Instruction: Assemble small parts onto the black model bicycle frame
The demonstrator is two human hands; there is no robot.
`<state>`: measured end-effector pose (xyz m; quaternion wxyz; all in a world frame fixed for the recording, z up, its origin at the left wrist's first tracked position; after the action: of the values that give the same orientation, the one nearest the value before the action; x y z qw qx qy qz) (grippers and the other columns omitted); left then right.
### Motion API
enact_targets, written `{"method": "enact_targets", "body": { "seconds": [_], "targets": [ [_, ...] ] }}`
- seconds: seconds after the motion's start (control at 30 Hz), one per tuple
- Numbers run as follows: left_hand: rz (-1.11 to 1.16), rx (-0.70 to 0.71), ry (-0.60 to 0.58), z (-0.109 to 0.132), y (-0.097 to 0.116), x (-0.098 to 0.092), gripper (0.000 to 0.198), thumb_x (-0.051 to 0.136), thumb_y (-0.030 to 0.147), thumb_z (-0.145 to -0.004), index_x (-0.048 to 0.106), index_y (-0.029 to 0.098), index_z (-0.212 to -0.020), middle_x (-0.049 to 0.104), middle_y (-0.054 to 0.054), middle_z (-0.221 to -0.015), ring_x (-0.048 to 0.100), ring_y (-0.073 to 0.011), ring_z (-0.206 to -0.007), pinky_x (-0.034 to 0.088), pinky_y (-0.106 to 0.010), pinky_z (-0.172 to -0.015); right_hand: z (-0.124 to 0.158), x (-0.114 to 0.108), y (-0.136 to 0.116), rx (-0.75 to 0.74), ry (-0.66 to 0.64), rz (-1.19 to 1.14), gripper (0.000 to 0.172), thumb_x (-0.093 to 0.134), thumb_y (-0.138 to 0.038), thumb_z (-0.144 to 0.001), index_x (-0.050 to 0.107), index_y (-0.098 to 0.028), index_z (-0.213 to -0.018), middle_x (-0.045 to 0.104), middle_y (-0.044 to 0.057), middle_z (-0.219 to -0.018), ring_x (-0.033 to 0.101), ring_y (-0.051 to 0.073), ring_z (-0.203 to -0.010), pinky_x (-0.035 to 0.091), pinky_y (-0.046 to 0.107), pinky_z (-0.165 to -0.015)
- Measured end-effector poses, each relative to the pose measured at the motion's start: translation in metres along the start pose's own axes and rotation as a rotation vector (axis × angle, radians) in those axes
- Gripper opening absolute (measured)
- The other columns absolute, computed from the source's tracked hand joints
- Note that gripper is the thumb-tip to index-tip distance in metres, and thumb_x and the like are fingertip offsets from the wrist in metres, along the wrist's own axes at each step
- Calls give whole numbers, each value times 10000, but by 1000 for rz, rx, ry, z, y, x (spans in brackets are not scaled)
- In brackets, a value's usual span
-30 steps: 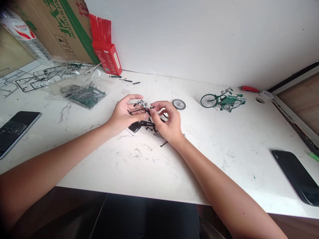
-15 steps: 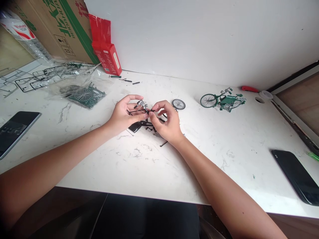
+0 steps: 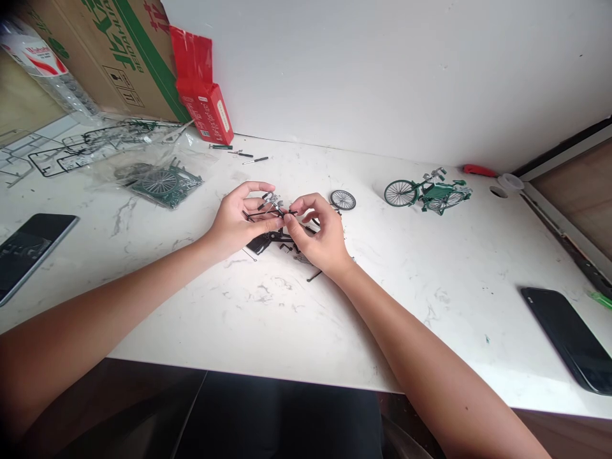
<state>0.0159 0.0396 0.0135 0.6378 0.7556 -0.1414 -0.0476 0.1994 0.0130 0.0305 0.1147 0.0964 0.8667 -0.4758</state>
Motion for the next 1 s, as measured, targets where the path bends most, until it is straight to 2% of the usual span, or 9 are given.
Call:
{"method": "enact_targets", "body": {
  "seconds": [0.17,0.4,0.73,0.87,1.0],
  "targets": [
    [-15,-7,15,0,0,-1,753,1018,299,-655,618,211,-1288,799,-54,-1004,796,-227,-1017,618,-386,-993,-1,0,2,58,-5,-21,329,799,-545,-924,648,-258,-982,679,36,-982,685,217,-947,587,384,-810],
    [-40,0,19,1,0,-1,753,1021,300,-651,630,213,-1289,775,-40,-964,794,-229,-1005,623,-381,-969,-2,1,6,131,-58,-105,360,828,-552,-902,632,-254,-949,649,29,-967,704,217,-955,592,377,-810],
    [-53,22,17,1,4,1,717,1018,330,-660,627,194,-1245,747,-17,-910,770,-189,-936,609,-305,-874,-3,2,13,163,-36,-135,389,884,-555,-856,647,-253,-916,648,14,-932,673,181,-851,596,358,-762],
    [-71,27,21,1,4,1,731,1024,351,-652,632,194,-1248,744,-18,-904,771,-196,-953,605,-295,-863,-3,1,15,160,-28,-117,411,896,-582,-832,658,-253,-898,650,14,-911,653,174,-812,583,349,-706],
    [-93,25,31,1,3,-1,741,1027,390,-649,643,203,-1255,745,-26,-916,777,-211,-987,600,-298,-876,-3,2,14,167,-31,-102,455,904,-621,-803,642,-255,-875,650,13,-895,674,192,-844,586,357,-714]
  ]
}}
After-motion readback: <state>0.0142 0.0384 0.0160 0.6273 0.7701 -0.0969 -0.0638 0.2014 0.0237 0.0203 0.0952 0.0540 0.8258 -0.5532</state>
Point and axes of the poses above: each hand's wrist, its own z-axis away from the middle knuckle, its own x-axis out of the palm, y = z × x, the point moved 4 cm from there along -z, towards the middle knuckle
